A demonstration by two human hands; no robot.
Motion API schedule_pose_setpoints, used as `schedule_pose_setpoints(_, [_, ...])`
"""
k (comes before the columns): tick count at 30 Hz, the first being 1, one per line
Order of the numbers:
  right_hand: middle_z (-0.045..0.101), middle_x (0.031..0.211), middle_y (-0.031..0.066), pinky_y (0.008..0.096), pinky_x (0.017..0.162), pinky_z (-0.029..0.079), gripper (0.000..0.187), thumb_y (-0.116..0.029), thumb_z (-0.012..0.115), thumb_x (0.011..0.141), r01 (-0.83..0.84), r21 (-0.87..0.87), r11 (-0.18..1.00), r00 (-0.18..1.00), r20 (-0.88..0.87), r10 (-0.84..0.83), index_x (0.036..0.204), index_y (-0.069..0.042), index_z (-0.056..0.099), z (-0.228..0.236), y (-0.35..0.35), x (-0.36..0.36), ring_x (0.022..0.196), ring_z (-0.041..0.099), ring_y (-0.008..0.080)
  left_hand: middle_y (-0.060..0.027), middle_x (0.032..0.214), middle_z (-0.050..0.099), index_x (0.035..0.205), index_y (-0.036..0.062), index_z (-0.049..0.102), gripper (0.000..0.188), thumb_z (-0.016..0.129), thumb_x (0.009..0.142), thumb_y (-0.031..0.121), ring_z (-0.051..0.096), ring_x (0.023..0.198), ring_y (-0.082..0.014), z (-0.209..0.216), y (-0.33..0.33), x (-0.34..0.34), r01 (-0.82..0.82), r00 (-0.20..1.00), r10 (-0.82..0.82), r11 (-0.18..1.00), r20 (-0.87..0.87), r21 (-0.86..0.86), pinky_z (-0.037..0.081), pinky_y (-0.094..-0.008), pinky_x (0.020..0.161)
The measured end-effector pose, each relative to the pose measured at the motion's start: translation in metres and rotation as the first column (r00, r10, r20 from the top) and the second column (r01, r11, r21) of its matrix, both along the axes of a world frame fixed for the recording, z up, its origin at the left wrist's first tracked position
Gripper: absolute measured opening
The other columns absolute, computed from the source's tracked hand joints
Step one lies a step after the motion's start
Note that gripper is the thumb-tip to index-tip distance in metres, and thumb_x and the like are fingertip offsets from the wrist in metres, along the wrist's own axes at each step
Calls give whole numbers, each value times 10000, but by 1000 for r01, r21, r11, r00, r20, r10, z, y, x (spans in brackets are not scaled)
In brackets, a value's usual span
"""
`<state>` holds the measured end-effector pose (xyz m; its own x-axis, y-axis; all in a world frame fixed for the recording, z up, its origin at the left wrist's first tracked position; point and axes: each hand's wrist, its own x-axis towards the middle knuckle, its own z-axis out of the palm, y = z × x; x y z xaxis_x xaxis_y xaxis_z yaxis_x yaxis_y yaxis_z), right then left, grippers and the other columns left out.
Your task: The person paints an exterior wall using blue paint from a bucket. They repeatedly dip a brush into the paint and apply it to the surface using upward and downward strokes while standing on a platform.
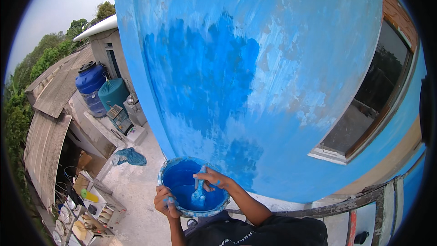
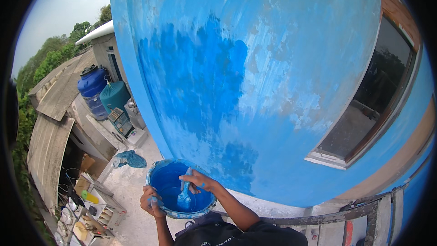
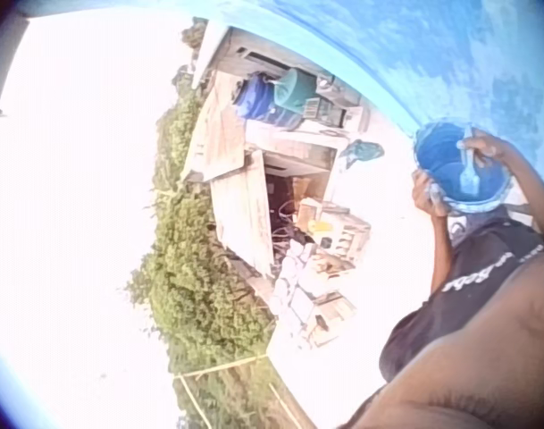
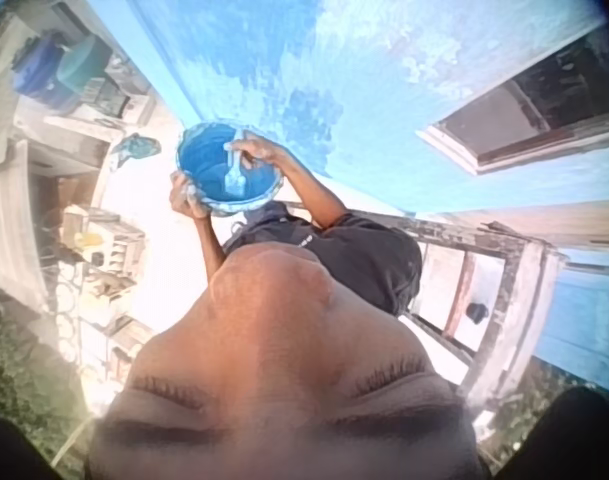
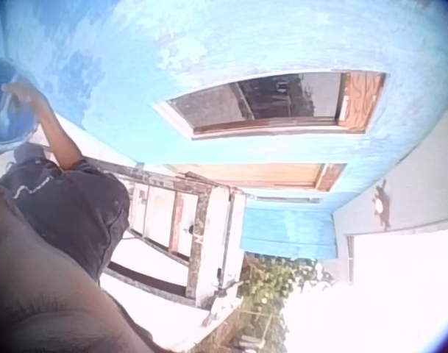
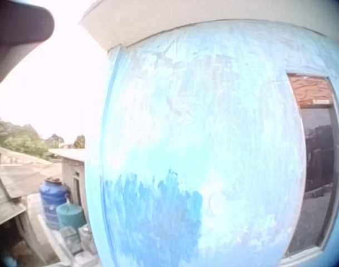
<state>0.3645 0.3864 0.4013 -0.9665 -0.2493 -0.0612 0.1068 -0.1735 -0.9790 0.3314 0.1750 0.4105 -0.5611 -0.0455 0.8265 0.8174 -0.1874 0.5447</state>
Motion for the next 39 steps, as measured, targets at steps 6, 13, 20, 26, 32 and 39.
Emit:
schedule_pose_setpoints(6, [545, 438, 81, 233, 319, 373, 471, -376, 596, 942, -26, 4, 1000, 999, 28, 26, 780, 53, 703, 3, -1, 2, 325, 507, 114, -47, 481, 468, 514, 40, 479, 411, 539, 838, 286, 413, 516, -172, -1, 0, 1, -16, 1000, 16, 1000, -3, -5, 356, -346, 645])
schedule_pose_setpoints(13, [553, 448, 80, 240, 322, 386, 457, -371, 593, 949, -90, -40, 995, 996, 27, 91, 807, 48, 707, 1, 3, 1, 335, 520, 120, -52, 479, 466, 510, 40, 472, 355, 535, 799, 238, 421, 488, -188, -1, 0, 1, -12, 1000, 12, 1000, -1, 1, 364, -351, 643])
schedule_pose_setpoints(20, [554, 448, 74, 236, 326, 382, 473, -382, 584, 955, -30, 99, 995, 999, -15, 32, 784, 43, 703, -5, 1, -2, 340, 513, 111, -50, 476, 469, 512, 36, 487, 395, 539, 823, 272, 414, 504, -176, -2, 1, 0, -24, 1000, 24, 1000, -2, -11, 359, -347, 635])
schedule_pose_setpoints(26, [546, 441, 76, 239, 324, 370, 469, -379, 584, 953, -85, -6, 996, 995, 42, 86, 764, 32, 704, -1, 3, 1, 320, 486, 106, -48, 476, 460, 505, 48, 446, 348, 531, 797, 216, 423, 469, -193, -5, 2, -2, -15, 1000, 15, 1000, -14, -1, 354, -355, 632])
schedule_pose_setpoints(32, [514, 421, 65, 248, 323, 357, 472, -393, 603, 935, 67, 45, 997, 993, 91, -71, 760, 36, 692, -4, 0, -1, 313, 471, 110, -48, 478, 461, 508, 48, 452, 345, 530, 801, 211, 426, 467, -194, 5, 3, 0, -34, 999, 34, 999, -34, -14, 355, -355, 632])
schedule_pose_setpoints(39, [516, 435, 72, 263, 328, 344, 475, -382, 586, 931, -50, 159, 986, 983, 182, 21, 755, 51, 670, -16, 2, -6, 317, 450, 123, -54, 481, 471, 511, 47, 452, 346, 538, 797, 221, 429, 474, -194, -3, 1, -1, -19, 999, 18, 1000, -36, -20, 359, -358, 631])
